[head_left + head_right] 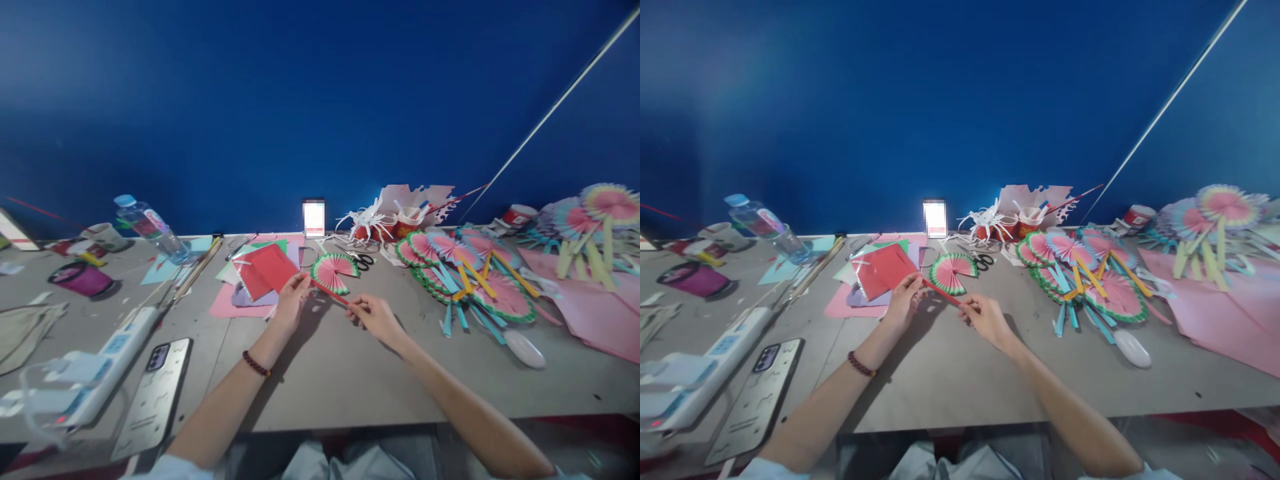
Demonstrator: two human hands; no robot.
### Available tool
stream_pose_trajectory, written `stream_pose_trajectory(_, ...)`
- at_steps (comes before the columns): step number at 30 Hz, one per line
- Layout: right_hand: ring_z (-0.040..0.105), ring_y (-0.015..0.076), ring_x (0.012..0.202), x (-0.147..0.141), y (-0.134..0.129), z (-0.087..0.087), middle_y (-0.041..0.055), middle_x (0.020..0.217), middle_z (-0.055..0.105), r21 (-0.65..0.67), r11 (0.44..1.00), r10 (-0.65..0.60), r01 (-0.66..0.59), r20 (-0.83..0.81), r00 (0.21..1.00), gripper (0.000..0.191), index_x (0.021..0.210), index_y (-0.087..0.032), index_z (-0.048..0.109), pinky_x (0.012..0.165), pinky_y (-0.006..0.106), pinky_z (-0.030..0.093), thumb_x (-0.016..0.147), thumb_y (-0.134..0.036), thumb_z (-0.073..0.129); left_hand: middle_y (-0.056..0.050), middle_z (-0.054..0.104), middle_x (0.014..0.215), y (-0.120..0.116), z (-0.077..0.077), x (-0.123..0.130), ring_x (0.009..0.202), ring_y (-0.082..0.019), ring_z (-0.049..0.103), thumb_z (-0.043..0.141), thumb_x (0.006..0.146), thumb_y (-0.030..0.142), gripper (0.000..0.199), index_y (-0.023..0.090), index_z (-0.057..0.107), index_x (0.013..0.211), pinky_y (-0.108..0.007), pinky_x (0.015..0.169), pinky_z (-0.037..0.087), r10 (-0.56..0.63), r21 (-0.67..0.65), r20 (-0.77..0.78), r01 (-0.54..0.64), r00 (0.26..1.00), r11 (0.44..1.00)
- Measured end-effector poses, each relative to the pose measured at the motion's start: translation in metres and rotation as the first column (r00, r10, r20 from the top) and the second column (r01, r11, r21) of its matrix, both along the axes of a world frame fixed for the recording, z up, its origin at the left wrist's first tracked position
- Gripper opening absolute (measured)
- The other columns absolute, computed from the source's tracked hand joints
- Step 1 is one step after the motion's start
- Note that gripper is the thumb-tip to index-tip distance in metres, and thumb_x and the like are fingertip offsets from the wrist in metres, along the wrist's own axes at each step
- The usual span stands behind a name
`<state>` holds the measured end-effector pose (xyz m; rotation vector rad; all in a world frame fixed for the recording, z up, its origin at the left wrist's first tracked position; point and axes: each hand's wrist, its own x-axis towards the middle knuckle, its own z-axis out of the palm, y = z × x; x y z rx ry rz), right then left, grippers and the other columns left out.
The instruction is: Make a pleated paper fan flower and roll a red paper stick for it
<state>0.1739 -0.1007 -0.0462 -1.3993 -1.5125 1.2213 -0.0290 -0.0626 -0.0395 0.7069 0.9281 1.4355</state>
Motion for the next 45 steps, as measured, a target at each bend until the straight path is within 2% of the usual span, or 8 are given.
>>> stream_pose_trajectory(11,0.068,0.0162,0.067,-0.009,-0.006,0.000,0.0053,0.076,0.075,-0.053,0.986,0.160,-0.160,-0.011,0.987,0.030,0.077,-0.019,0.060,0.060,0.026,0.051,0.083,-0.049,0.059,0.002,0.058,0.056,-0.001,-0.004,-0.003,0.051,-0.009,0.047,0.082,0.063,0.046,0.032,0.019,0.065,0.060,-0.023,0.052,0.039,0.077,0.065,-0.234,-0.063,0.969,0.996)
stream_pose_trajectory(14,0.066,0.0159,0.067,-0.007,-0.008,0.010,0.0033,0.075,0.074,0.023,0.966,0.254,-0.259,0.122,0.959,0.027,0.076,-0.020,0.065,0.064,0.026,0.051,0.087,-0.044,0.055,0.002,0.057,0.055,0.000,-0.002,-0.004,0.049,-0.009,0.046,0.082,0.061,0.047,0.034,0.018,0.066,0.062,-0.023,0.052,0.039,0.050,0.059,-0.281,-0.035,0.958,0.998)
stream_pose_trajectory(21,0.066,0.0178,0.074,-0.003,-0.008,0.051,0.0041,0.095,0.076,0.262,0.928,0.167,-0.266,0.345,0.923,0.023,0.097,-0.023,0.073,0.071,0.028,0.049,0.090,-0.033,0.053,0.003,0.053,0.055,-0.003,-0.005,-0.002,0.048,-0.007,0.045,0.076,0.069,0.053,0.039,0.017,0.063,0.063,-0.021,0.048,0.036,-0.048,0.029,-0.228,0.056,0.972,0.998)
stream_pose_trajectory(24,0.065,0.0172,0.077,-0.011,0.016,0.058,0.0035,0.093,0.075,0.288,0.898,0.215,-0.332,0.372,0.903,0.023,0.098,-0.022,0.073,0.071,0.027,0.049,0.091,-0.028,0.052,0.003,0.051,0.053,-0.004,-0.008,-0.002,0.047,-0.008,0.044,0.076,0.069,0.055,0.040,0.016,0.065,0.065,-0.021,0.047,0.034,-0.072,0.035,-0.259,0.084,0.963,0.996)
stream_pose_trajectory(28,0.065,0.0185,0.091,-0.028,0.082,0.056,0.0070,0.102,0.074,0.343,0.844,0.186,-0.412,0.533,0.825,0.027,0.102,-0.018,0.073,0.084,0.029,0.048,0.090,-0.015,0.050,0.003,0.049,0.050,-0.004,-0.009,-0.002,0.046,-0.009,0.046,0.074,0.070,0.058,0.043,0.016,0.065,0.067,-0.022,0.047,0.037,-0.084,0.057,-0.313,0.107,0.946,0.993)
stream_pose_trajectory(34,0.062,0.0206,0.106,-0.053,0.167,0.047,0.0115,0.115,0.071,0.293,0.757,0.072,-0.584,0.851,0.521,0.034,0.110,-0.016,0.072,0.087,0.026,0.043,0.087,-0.004,0.050,0.002,0.053,0.055,-0.010,-0.003,0.001,0.049,-0.011,0.051,0.074,0.071,0.055,0.040,0.017,0.066,0.066,-0.023,0.048,0.043,-0.081,0.071,-0.343,0.111,0.936,0.991)
stream_pose_trajectory(37,0.063,0.0190,0.099,-0.062,0.179,0.045,0.0119,0.106,0.072,0.226,0.685,0.093,-0.693,0.916,0.391,0.025,0.097,-0.015,0.075,0.081,0.024,0.042,0.086,-0.004,0.055,0.001,0.053,0.054,-0.010,-0.001,0.002,0.050,-0.010,0.051,0.076,0.070,0.052,0.037,0.017,0.066,0.064,-0.022,0.048,0.042,-0.062,0.082,-0.322,0.093,0.945,0.992)
stream_pose_trajectory(45,0.062,0.0188,0.092,-0.066,0.180,0.044,0.0122,0.100,0.070,0.216,0.661,0.067,-0.719,0.937,0.343,0.019,0.085,-0.013,0.075,0.073,0.025,0.039,0.086,-0.006,0.057,0.002,0.053,0.054,-0.008,-0.003,0.002,0.050,-0.011,0.052,0.076,0.067,0.056,0.040,0.017,0.066,0.064,-0.023,0.048,0.042,-0.067,0.077,-0.331,0.097,0.941,0.992)
